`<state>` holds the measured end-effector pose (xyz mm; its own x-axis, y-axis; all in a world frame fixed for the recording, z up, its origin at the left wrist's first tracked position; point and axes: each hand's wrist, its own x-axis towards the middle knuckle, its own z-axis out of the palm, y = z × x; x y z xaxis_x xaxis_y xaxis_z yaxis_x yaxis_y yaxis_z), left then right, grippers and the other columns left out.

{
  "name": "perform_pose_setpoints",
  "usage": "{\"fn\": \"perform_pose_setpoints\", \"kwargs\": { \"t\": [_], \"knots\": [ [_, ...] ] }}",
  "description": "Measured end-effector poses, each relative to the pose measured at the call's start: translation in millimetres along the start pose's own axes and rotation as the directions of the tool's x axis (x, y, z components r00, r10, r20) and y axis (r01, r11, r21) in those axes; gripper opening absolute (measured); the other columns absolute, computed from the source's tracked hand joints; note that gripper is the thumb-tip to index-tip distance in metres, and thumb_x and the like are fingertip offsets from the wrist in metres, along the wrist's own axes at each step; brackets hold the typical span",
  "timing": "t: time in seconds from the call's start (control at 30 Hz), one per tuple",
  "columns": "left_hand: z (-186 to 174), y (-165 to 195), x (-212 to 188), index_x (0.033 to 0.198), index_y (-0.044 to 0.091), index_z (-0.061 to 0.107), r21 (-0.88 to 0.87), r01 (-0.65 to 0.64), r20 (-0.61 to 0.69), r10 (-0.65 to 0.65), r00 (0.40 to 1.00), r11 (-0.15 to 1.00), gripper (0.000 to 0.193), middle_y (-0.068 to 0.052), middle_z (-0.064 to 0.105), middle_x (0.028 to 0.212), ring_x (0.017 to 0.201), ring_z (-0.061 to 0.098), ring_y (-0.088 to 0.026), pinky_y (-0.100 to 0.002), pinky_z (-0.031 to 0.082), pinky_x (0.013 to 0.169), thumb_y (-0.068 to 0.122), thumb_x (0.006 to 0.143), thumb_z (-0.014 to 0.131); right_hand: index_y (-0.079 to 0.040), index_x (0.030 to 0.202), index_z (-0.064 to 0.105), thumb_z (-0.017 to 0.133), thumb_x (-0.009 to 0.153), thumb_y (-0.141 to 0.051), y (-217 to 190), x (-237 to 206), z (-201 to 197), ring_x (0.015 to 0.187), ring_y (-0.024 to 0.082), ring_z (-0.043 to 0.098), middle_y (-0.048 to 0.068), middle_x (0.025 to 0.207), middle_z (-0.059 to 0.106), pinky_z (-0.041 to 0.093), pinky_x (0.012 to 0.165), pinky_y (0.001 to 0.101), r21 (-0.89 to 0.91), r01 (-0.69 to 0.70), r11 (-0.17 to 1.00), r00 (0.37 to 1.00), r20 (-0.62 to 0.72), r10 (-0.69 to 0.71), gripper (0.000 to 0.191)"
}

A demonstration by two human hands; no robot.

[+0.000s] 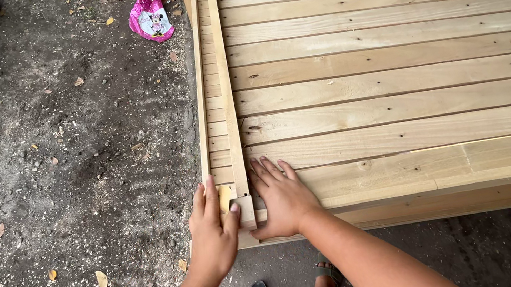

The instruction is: The person sands the wooden slats, rails and corner posts of unfinished furniture frames using sheets of sandpaper held by hand. They work along the edges and surfaces of several frames, repositioning between sections and switching sandpaper pieces while smoothing the wood.

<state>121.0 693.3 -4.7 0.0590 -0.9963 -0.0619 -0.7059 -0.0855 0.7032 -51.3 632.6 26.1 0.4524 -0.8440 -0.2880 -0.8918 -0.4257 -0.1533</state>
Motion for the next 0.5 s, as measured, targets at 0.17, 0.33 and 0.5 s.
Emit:
{"fn": "perform_pose_setpoints", "kwargs": {
  "t": [0.17, 0.33, 0.5],
  "knots": [
    [21, -2, -7, 0.152, 0.007, 0.042, 0.056, -0.235, -0.147, 0.241, 0.959, 0.97, 0.053, -0.023, 0.035, 0.161, 0.141, 0.041, -0.046, -0.049, 0.035, 0.113, 0.022, 0.102, 0.047, -0.003, 0.158, 0.023, 0.085, 0.059, -0.063, 1, -1, 1, 0.156, 0.03, 0.012, 0.018, 0.167, 0.016, 0.005, 0.125, 0.047, 0.033, 0.006, 0.999, 0.999, -0.033, -0.005, 0.131],
    [10, 1, 19, 0.139, 0.007, 0.059, 0.032, -0.138, -0.116, 0.141, 0.983, 0.99, 0.038, -0.014, 0.052, 0.153, 0.142, 0.044, -0.04, -0.044, 0.036, 0.118, 0.021, 0.106, 0.048, -0.002, 0.156, 0.027, 0.083, 0.062, -0.067, 1, 0, 2, 0.158, 0.029, 0.01, 0.018, 0.168, 0.016, 0.004, 0.127, 0.0463, -0.014, -0.018, 1.0, 0.999, 0.027, 0.018, 0.128],
    [-4, -8, -10, 0.137, 0.004, 0.062, 0.304, -0.459, -0.21, 0.529, 0.822, 0.835, 0.042, -0.013, 0.058, 0.146, 0.14, 0.047, -0.033, -0.05, 0.032, 0.115, 0.017, 0.098, 0.052, -0.002, 0.159, 0.02, 0.084, 0.059, -0.069, 0, 1, 1, 0.156, 0.029, 0.01, 0.017, 0.167, 0.014, 0.003, 0.125, 0.0455, -0.007, -0.008, 1.0, 1.0, 0.012, 0.008, 0.136]
  ]
}}
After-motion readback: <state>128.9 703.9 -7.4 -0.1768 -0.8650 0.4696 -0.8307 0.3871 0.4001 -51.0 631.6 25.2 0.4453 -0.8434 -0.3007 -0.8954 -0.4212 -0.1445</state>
